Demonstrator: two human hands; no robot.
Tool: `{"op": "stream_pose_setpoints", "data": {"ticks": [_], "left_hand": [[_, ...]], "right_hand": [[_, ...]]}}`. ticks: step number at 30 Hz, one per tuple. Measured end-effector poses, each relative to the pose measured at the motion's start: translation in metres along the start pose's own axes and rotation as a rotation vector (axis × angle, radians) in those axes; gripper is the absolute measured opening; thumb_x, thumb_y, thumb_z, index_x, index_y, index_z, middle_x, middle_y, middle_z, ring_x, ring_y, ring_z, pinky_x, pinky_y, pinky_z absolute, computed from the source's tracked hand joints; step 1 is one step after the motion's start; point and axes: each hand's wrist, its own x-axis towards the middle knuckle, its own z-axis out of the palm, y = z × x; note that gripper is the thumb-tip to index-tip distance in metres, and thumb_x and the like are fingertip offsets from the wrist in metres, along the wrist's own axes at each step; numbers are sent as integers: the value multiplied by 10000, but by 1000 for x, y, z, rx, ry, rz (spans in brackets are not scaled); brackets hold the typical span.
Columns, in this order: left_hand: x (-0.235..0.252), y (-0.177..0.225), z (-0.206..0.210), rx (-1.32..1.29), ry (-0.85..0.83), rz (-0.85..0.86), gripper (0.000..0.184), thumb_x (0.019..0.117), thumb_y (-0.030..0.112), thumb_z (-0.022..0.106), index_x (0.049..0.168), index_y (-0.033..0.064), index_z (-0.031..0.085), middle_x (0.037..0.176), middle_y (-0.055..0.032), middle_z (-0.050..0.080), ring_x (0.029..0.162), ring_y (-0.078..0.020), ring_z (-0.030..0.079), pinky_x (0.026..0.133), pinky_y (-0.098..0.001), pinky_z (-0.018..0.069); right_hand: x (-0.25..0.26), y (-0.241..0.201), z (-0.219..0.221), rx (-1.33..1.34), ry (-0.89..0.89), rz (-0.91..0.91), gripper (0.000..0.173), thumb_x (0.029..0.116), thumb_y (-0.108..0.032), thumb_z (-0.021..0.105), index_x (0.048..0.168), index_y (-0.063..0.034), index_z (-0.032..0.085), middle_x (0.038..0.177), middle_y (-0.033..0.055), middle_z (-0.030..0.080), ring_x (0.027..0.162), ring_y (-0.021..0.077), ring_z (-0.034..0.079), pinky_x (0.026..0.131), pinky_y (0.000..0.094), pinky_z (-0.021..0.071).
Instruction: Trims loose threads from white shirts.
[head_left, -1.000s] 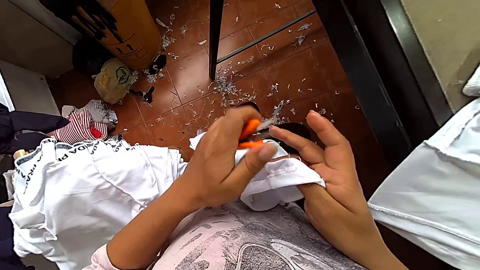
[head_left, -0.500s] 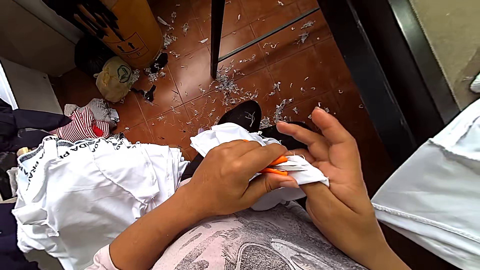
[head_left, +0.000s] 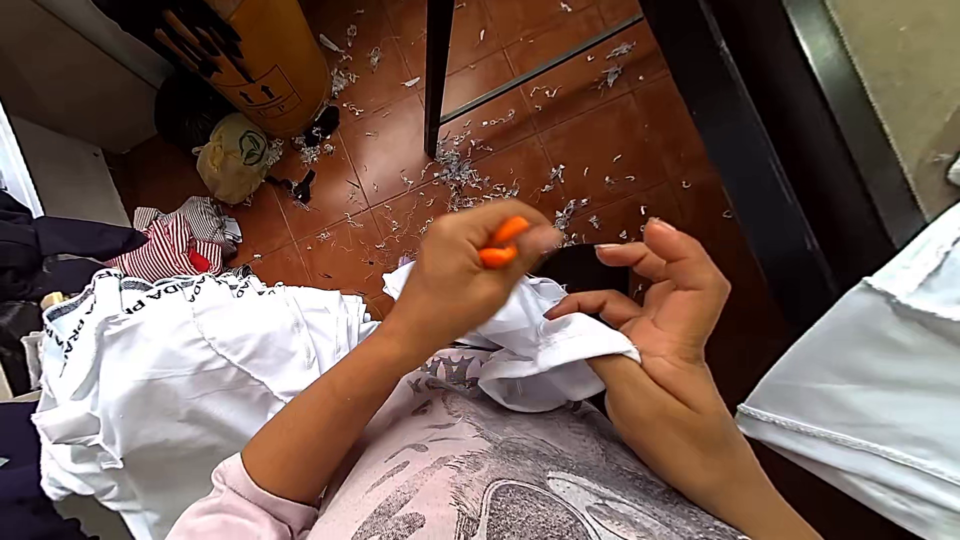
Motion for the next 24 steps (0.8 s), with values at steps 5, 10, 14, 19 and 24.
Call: {"op": "stream_pose_setpoints", "data": {"ticks": [5,10,14,19,24], "left_hand": [[-32,11,-7,237,-110,99,354,850,266,733,1005,-35,634,888,-77,610,744,-90,560,630,-224,486],[-56,-2,11,225,-256,-53,58,851,66,702,871,15,721,881,-57,708,767,-89,667,648,-250,565],[-44,1,-4,-351,-135,-266,42,959,-4,617,998,-8,632,765,27,600,635,24,529,579,-133,454],[-29,18,-16,-512,-125,-251,125,969,-21,593,1073,43,566,795,37,609,642,8,552,573,-142,471],[-20,28,-17,-357,-183,-133,69,972,-39,575,1036,-14,581,830,14,603,697,22,548,622,-120,466]], "right_hand": [[2,1,-8,219,147,111,495,984,-41,423,1464,-162,410,1399,-46,538,1117,82,648,932,277,577],[4,0,-13,266,156,43,393,1002,-8,403,1305,-98,635,1245,-19,692,1155,121,662,1017,309,548],[-1,4,-27,298,-64,170,430,980,-48,362,1217,-140,709,882,-60,678,820,36,651,771,206,566],[-11,5,-32,468,-296,245,354,1013,-413,568,1270,-215,711,1060,-64,742,920,4,691,786,186,581],[-9,-2,-16,304,-240,86,191,985,-412,651,957,-249,746,779,-155,685,689,-79,627,623,100,533]]}}
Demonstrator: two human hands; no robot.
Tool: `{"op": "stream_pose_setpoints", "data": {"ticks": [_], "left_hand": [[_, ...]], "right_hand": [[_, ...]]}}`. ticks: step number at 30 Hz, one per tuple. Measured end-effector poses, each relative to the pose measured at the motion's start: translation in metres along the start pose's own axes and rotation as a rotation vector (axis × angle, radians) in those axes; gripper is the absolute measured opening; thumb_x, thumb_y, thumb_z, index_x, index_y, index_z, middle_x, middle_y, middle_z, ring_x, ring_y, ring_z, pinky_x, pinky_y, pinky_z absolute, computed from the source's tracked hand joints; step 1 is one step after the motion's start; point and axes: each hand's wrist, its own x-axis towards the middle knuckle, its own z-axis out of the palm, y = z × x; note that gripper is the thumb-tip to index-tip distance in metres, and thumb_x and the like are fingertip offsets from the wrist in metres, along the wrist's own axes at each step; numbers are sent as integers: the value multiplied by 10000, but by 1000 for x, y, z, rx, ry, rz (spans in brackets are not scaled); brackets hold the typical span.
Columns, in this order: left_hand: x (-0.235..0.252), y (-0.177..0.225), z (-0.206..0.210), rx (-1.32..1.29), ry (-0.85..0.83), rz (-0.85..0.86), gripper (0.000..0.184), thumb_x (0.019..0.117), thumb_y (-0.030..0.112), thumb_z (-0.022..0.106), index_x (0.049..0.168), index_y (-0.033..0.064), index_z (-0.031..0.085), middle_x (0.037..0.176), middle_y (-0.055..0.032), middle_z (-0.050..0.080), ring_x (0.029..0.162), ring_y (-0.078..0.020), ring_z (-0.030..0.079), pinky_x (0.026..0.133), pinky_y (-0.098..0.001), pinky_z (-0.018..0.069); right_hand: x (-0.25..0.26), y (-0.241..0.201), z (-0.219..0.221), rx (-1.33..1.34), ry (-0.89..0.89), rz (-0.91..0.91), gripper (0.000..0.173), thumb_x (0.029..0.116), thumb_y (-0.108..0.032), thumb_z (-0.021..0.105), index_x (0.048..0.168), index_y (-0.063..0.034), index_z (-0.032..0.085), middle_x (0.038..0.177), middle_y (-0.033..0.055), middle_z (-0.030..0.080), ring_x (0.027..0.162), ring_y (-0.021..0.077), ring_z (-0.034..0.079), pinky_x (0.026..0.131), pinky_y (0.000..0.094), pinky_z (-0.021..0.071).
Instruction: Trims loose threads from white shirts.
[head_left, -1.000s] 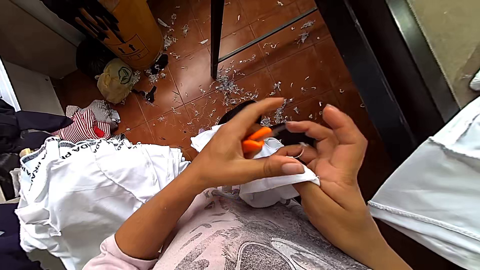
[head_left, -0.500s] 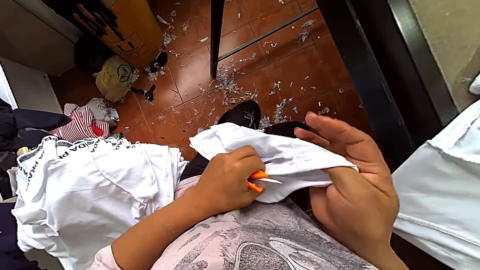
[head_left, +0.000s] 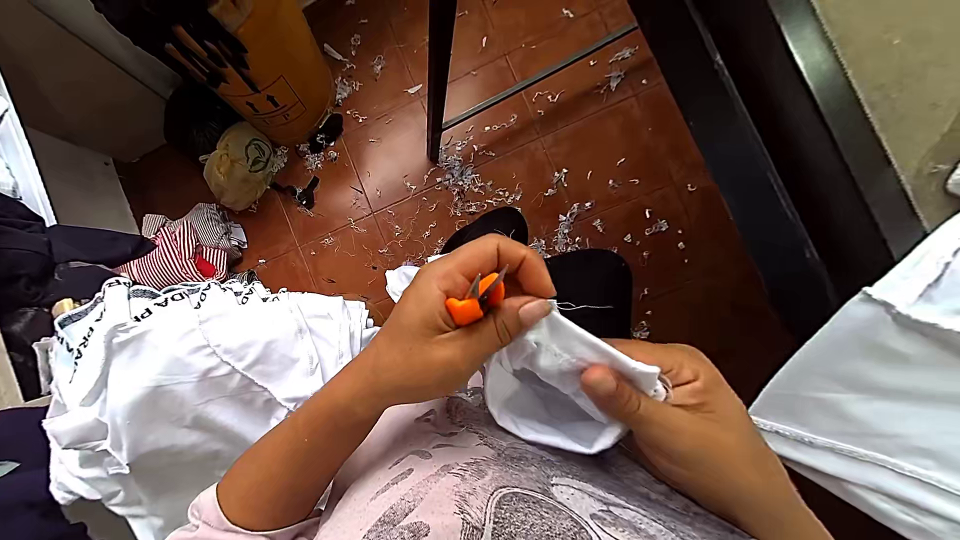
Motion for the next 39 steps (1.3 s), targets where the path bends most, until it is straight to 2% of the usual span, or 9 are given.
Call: {"op": "stream_pose_setpoints", "data": {"ticks": [4,8,12,15,18,21,23,27,39], "left_hand": [[-2,-2,-5,371,-13,182,121,953,18,625,1000,-77,683,881,-56,652,797,-8,583,719,-144,500],[-6,1,4,463,-61,292,274,862,192,823,1002,-34,758,967,-81,586,881,-55,561,742,-140,483],[-5,-2,11,551,9,437,88,886,55,755,841,-19,741,878,-97,637,852,-101,596,711,-202,468],[-2,-9,-4,725,177,426,115,940,56,696,871,-34,712,941,-117,667,920,-102,633,811,-194,530],[1,-19,-22,1004,275,290,131,953,111,670,960,-12,715,981,-136,684,870,-168,645,721,-293,517],[-9,-9,-21,879,88,146,444,997,383,608,1164,-28,592,983,-88,613,874,-128,595,763,-293,520],[-16,-3,-18,895,-11,182,495,1024,468,547,1098,-9,653,910,-64,636,856,-144,595,780,-328,500],[-19,-5,-13,1047,-38,292,431,988,439,640,1068,26,735,832,-57,677,806,-191,609,730,-353,465],[-11,-9,-6,931,-103,326,352,1015,337,630,1017,5,745,778,-57,683,758,-164,628,718,-316,490]], "right_hand": [[-2,0,0,180,7,41,292,1027,-438,564,984,-209,740,874,-105,666,819,-24,640,743,153,554],[-2,-3,0,177,-18,41,335,1044,-449,528,979,-187,727,865,-84,641,796,-14,621,715,145,536],[-2,-8,5,337,15,129,335,1041,-431,532,961,-196,757,848,-73,713,803,-13,679,732,168,574],[-4,-10,7,452,63,204,325,1029,-420,561,962,-181,771,865,-30,744,822,31,716,761,218,607],[-4,-10,8,469,114,232,307,1026,-397,582,963,-165,771,870,-4,746,823,54,724,767,244,617],[-3,-10,8,472,124,218,303,1033,-390,573,979,-167,771,893,-7,748,853,53,723,792,248,615],[-3,-10,8,462,126,197,302,1034,-387,573,982,-168,774,896,-13,750,854,49,723,794,243,614],[-2,-10,8,439,112,162,303,1034,-384,569,984,-167,775,891,-14,751,846,45,724,787,231,612],[-3,-8,4,172,98,85,285,1047,-391,551,985,-204,758,849,-79,716,793,-12,680,729,170,580]]}}
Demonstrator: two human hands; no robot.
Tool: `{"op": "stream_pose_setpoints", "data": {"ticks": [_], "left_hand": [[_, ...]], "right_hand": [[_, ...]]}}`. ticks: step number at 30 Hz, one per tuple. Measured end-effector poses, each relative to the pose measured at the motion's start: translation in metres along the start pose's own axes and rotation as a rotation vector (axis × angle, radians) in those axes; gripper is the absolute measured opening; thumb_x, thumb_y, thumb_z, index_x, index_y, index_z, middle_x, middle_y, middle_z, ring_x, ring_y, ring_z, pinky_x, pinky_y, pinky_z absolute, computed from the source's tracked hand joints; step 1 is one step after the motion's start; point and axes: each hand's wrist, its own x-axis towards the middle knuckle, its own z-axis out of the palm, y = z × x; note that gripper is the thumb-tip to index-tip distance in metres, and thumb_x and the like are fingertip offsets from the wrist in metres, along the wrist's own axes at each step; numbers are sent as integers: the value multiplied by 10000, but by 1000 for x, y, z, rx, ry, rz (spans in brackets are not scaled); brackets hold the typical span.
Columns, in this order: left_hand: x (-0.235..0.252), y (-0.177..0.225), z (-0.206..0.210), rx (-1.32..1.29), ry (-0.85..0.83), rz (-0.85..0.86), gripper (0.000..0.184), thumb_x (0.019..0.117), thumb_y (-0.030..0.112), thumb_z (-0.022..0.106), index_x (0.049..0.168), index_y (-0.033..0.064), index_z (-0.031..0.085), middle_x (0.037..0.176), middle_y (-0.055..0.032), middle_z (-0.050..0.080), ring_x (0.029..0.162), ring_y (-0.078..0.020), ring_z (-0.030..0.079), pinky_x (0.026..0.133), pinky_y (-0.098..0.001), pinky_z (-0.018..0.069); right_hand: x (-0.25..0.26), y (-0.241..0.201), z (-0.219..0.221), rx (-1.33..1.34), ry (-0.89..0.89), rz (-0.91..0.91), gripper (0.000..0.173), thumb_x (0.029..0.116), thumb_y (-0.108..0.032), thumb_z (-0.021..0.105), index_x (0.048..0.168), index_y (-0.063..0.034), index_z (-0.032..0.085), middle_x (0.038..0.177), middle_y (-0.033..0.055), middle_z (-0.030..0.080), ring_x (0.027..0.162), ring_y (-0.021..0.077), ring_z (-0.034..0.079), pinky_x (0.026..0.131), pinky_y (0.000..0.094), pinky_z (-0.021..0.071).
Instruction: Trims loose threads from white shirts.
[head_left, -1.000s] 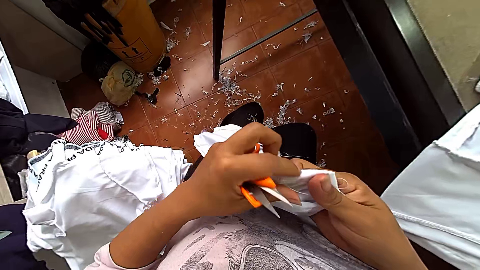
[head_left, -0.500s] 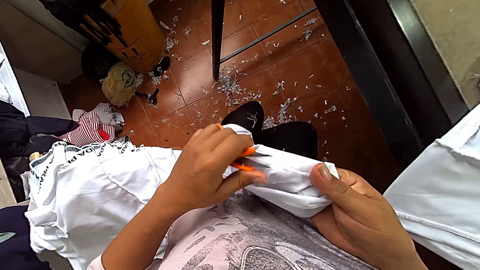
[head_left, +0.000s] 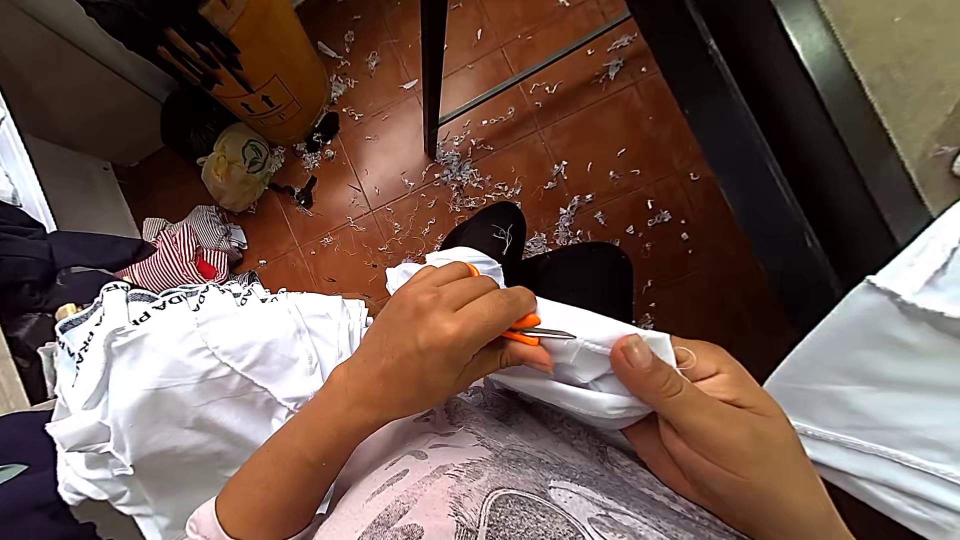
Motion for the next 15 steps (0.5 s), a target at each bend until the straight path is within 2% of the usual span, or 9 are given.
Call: {"op": "stream_pose_setpoints", "data": {"ticks": [3,5,7,8,10,11,12,14,15], "left_hand": [[0,-7,-2,-175,90,-80,372,1033,322,597,984,-26,719,790,-52,663,747,-85,598,707,-243,494],[1,-12,-2,-353,155,-117,446,1015,391,627,1091,-46,667,849,-19,634,775,-8,562,715,-169,490],[3,-5,0,-356,132,-82,527,919,370,763,1228,-35,627,898,-22,631,814,-28,560,747,-180,485],[3,1,3,-296,122,-34,498,891,322,800,1222,-21,652,900,-40,651,831,-69,583,784,-221,499],[3,8,14,-181,169,80,223,879,176,795,1020,6,762,777,-63,656,751,-144,595,715,-299,459],[3,7,16,-148,204,99,105,901,121,760,931,21,764,746,-64,656,733,-147,598,710,-300,458],[2,4,15,-112,247,78,75,913,90,731,883,25,756,741,-70,666,737,-146,616,727,-298,478],[1,-14,4,26,363,-41,81,930,80,701,888,23,741,802,-93,704,782,-142,655,752,-290,516],[1,-25,-3,84,397,-112,104,941,88,700,947,-11,732,874,-125,717,805,-138,661,748,-281,526]], "right_hand": [[0,2,-3,-150,11,-58,234,1027,-377,598,973,-210,753,837,-103,694,752,-21,654,689,149,565],[1,2,-3,-185,25,-71,200,1014,-363,624,1003,-221,765,845,-110,714,741,-27,662,679,143,569],[2,1,-2,-147,26,-48,214,1024,-360,610,1015,-219,771,836,-97,721,733,-23,669,674,148,575],[2,1,-1,-110,23,-25,232,1031,-359,596,1009,-210,772,828,-83,720,729,-15,672,672,156,578],[2,2,1,-59,4,19,269,1040,-380,572,976,-205,767,810,-73,711,728,-9,670,669,159,573],[2,3,1,-46,-11,38,280,1037,-397,570,963,-211,765,806,-75,711,729,-11,672,669,158,573],[1,4,1,-32,-19,55,284,1030,-410,577,938,-214,760,788,-76,703,714,-15,664,659,157,568],[0,5,-2,-25,-29,60,277,1018,-415,599,911,-213,756,757,-76,692,684,-21,652,638,153,564],[-1,5,-3,-34,-31,47,258,1010,-404,618,922,-209,760,762,-74,696,680,-19,652,635,154,565]]}}
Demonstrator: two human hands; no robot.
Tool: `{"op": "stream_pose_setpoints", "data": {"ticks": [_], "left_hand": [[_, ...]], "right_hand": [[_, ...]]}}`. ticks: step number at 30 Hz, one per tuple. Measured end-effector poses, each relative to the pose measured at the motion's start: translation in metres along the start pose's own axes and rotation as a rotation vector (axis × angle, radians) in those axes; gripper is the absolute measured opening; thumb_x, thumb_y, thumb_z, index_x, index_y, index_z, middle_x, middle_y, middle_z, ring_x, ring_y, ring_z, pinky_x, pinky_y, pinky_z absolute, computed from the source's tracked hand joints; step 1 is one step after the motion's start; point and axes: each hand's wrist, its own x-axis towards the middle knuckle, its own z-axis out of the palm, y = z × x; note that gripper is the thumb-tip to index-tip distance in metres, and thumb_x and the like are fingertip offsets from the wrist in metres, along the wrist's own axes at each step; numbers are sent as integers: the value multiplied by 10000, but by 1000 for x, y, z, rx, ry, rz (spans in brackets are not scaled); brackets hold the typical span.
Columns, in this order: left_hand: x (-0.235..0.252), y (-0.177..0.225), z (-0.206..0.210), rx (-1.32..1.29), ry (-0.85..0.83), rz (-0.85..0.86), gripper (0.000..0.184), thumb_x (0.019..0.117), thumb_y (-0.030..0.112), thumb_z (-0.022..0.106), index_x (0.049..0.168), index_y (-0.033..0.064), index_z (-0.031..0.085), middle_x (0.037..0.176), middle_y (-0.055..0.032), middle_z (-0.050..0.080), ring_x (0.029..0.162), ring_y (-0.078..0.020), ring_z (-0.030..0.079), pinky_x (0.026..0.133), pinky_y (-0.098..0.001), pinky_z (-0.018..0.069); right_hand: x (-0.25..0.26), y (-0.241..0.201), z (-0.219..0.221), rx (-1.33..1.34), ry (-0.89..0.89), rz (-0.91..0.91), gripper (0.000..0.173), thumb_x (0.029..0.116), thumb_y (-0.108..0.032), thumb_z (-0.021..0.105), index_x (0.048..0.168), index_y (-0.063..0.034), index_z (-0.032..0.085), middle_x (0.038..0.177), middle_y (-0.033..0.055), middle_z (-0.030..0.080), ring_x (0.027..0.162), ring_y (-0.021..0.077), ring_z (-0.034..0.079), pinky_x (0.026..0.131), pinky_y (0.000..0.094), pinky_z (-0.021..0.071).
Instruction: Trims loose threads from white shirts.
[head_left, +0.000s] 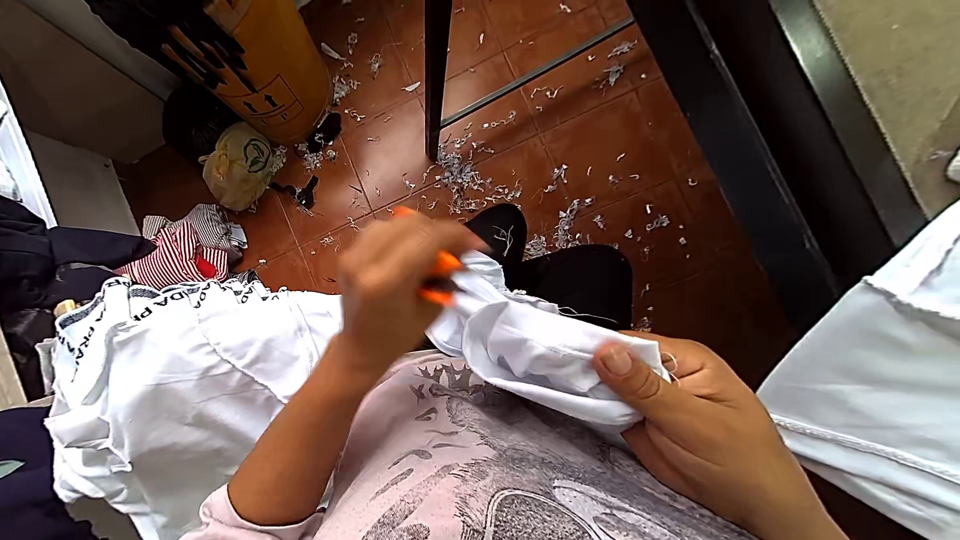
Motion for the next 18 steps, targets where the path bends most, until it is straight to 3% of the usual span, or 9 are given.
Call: {"op": "stream_pose_setpoints", "data": {"ticks": [2,3,4,6,9,11,14,16,18], "left_hand": [[5,-13,-13,-148,-155,-144,418,956,165,696,1266,-87,576,1207,-167,661,858,-57,622,749,-209,526],[5,-11,-14,-331,-283,-182,616,925,215,728,1389,-91,462,1319,-153,623,797,-1,597,671,-169,511],[3,-4,-11,-494,-386,-189,682,885,219,769,1395,-109,457,1283,-143,649,770,6,610,648,-167,529],[-7,14,0,-426,-413,-89,289,829,89,742,1056,-85,707,937,-109,726,782,-92,657,691,-249,549],[-19,31,3,-102,-196,135,50,900,76,666,859,53,684,806,-73,667,775,-167,624,716,-319,475],[-20,36,-4,-74,-152,182,96,916,96,678,841,76,620,825,-74,649,804,-170,617,768,-318,471],[-18,34,-10,-394,-305,32,245,869,222,774,813,46,613,779,-41,632,764,-91,607,699,-226,484],[-16,31,-11,-643,-375,-121,425,889,367,796,969,-13,623,835,-5,575,744,5,515,648,-124,442],[-14,32,-10,-695,-378,-168,506,866,319,819,1128,-88,672,908,-26,602,747,21,494,636,-101,424]], "right_hand": [[-1,1,-2,-37,-7,-44,205,991,-368,662,969,-196,772,798,-71,709,693,-9,655,644,156,569],[0,1,-2,-57,-8,-65,187,983,-356,676,990,-198,778,811,-77,713,699,-13,654,647,151,568],[1,1,-2,-95,-2,-93,170,977,-350,684,1000,-209,777,819,-94,713,702,-25,651,644,141,563],[5,0,-1,-295,35,-230,109,960,-333,703,998,-244,754,830,-152,689,717,-72,624,636,93,531],[8,8,-12,-718,157,-690,59,956,-188,671,1007,-166,690,793,-65,591,751,1,568,697,148,476],[4,13,-20,-856,145,-937,47,999,-156,599,1008,-125,632,795,7,528,740,109,537,746,264,474],[-1,13,-20,-885,49,-1065,24,1025,-123,585,1014,-105,597,854,29,472,796,143,525,855,295,494],[-1,14,-18,-874,39,-1085,16,1015,-104,599,1002,-94,602,830,31,464,765,147,515,832,293,497],[0,13,-18,-863,15,-1091,23,1010,-87,600,989,-82,604,804,33,453,734,150,498,811,293,496]]}}
